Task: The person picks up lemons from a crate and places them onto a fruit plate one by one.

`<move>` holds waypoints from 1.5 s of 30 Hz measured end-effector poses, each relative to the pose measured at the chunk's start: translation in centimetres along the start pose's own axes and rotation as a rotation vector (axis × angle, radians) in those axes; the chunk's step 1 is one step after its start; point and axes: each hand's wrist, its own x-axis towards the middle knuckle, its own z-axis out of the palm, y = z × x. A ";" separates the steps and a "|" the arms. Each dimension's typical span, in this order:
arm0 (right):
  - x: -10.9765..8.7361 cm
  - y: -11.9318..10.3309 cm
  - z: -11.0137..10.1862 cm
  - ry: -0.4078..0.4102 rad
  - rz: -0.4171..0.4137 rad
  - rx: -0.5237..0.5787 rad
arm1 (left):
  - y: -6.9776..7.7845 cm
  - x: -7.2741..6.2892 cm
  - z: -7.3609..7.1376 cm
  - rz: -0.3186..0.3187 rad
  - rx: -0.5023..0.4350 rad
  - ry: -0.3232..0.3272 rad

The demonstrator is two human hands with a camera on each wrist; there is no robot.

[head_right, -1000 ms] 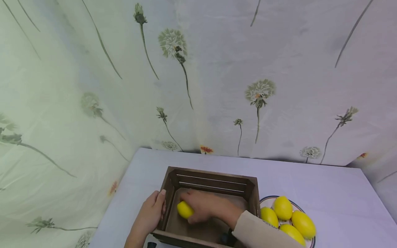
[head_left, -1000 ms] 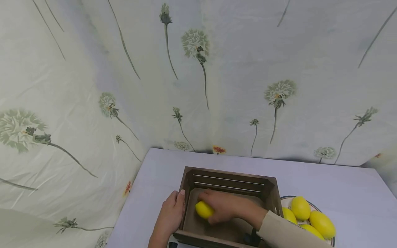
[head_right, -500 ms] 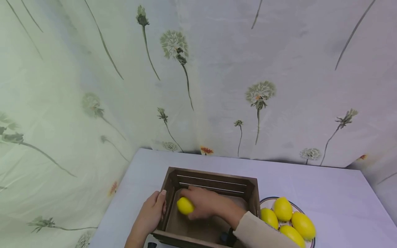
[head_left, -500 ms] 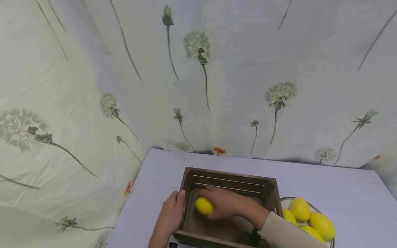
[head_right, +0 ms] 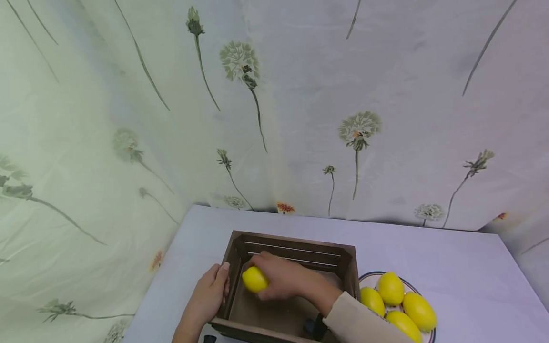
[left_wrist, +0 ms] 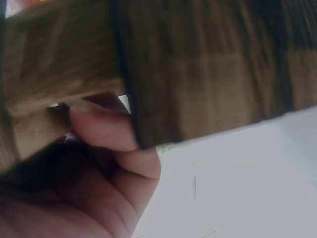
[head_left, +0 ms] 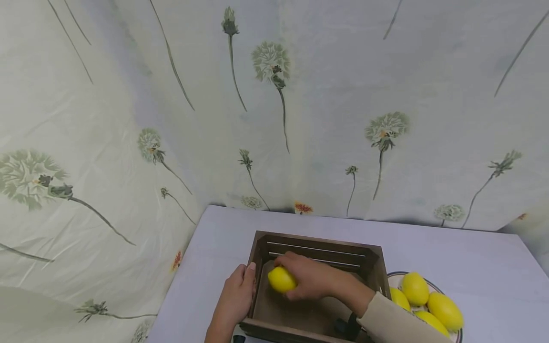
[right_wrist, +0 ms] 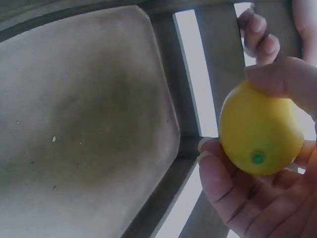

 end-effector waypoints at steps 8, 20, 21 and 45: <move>-0.1 -0.2 -0.3 0.040 0.003 -0.001 | 0.1 -0.1 0.0 -0.001 0.003 0.002; 0.0 0.1 -0.6 0.072 0.002 -0.007 | 0.1 -0.2 0.0 0.000 0.000 0.003; -0.1 0.1 -0.6 0.075 0.005 -0.006 | 0.1 -0.1 0.0 0.001 0.000 0.003; -2.7 -1.9 -3.4 0.206 -0.034 0.022 | -0.1 0.1 -0.1 0.012 0.011 0.007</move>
